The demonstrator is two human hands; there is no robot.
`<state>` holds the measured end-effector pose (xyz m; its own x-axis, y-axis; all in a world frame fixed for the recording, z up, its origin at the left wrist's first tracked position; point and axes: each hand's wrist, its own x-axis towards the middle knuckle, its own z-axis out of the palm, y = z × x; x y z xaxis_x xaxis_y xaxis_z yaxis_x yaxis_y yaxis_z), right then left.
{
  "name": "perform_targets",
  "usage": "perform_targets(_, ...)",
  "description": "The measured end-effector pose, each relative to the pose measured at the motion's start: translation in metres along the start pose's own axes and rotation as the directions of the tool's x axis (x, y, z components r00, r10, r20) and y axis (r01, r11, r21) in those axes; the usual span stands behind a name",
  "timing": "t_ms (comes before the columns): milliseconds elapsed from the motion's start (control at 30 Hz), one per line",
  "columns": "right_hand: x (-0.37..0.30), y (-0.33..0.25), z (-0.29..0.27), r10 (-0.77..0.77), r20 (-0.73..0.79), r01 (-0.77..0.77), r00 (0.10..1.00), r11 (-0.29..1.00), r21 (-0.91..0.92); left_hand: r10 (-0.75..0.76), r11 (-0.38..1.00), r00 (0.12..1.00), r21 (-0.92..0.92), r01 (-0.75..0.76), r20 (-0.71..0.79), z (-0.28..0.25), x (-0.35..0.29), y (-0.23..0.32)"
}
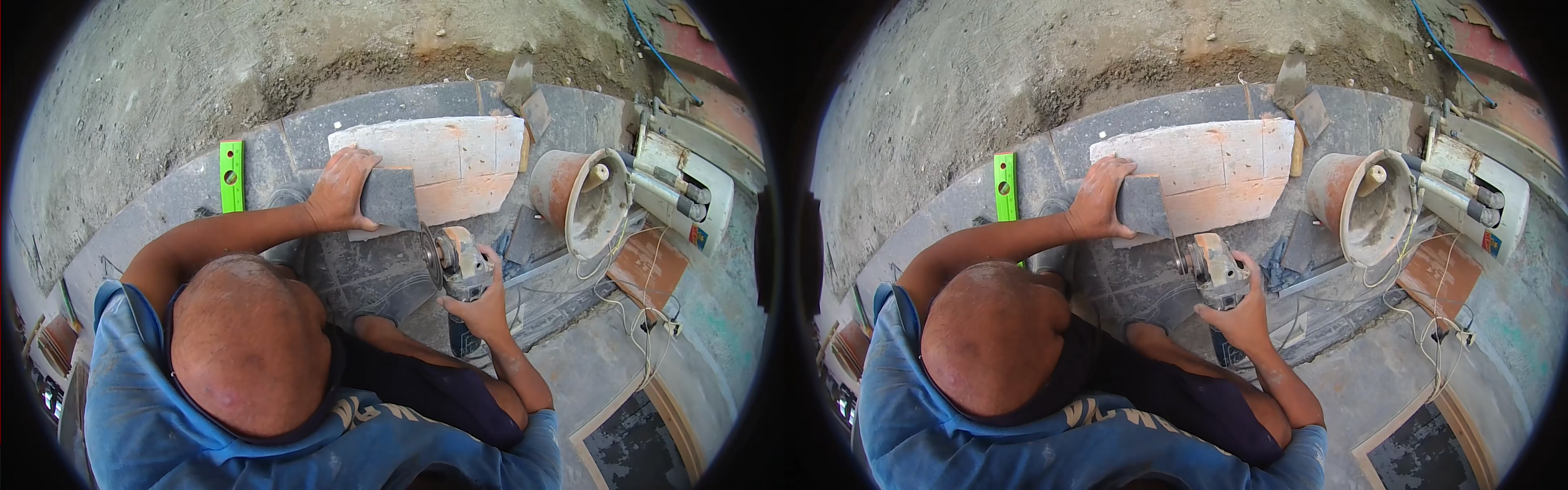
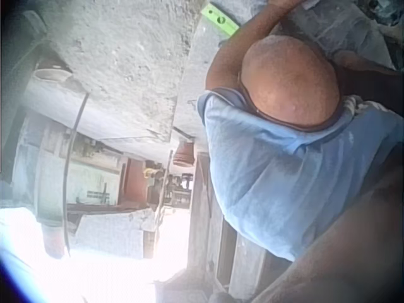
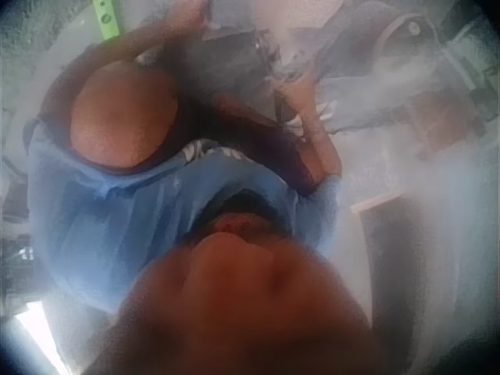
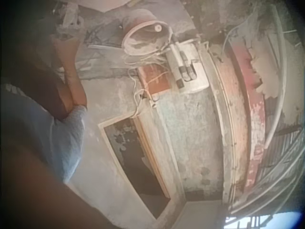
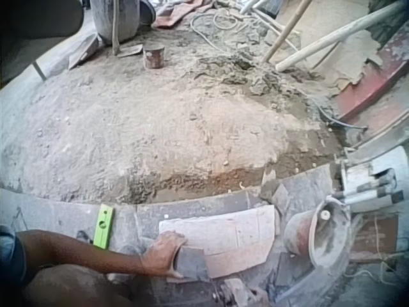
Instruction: The person uses an angle grinder to grind the edges of rectangular tiles on a wooden block. They repeatedly grind, inspect, and reposition the tiles, then place them into a bucket.
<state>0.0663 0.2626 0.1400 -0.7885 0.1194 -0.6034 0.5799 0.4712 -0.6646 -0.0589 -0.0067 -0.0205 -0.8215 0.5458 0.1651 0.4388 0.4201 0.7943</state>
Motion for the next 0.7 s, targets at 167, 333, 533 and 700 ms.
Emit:
perform_targets(167,0.001,0.003,0.0,0.002,-0.001,-0.002,1.0,1.0,0.0,-0.002,1.0,1.0,-0.001,0.002,0.003,0.001,-0.001,-0.001)
perform_targets(333,0.003,0.0,0.001,-0.01,0.005,0.01,1.0,1.0,0.015,-0.004,1.0,1.0,0.004,0.004,0.009,0.0,0.0,0.0)
perform_targets(533,0.004,-0.004,0.001,-0.009,0.004,0.008,1.0,1.0,0.03,0.007,1.0,1.0,-0.009,-0.007,-0.005,-0.001,0.001,0.0)
perform_targets(700,0.005,-0.005,0.002,0.008,0.007,-0.008,1.0,1.0,0.03,0.008,1.0,1.0,0.0,-0.008,0.001,-0.002,0.0,0.0)
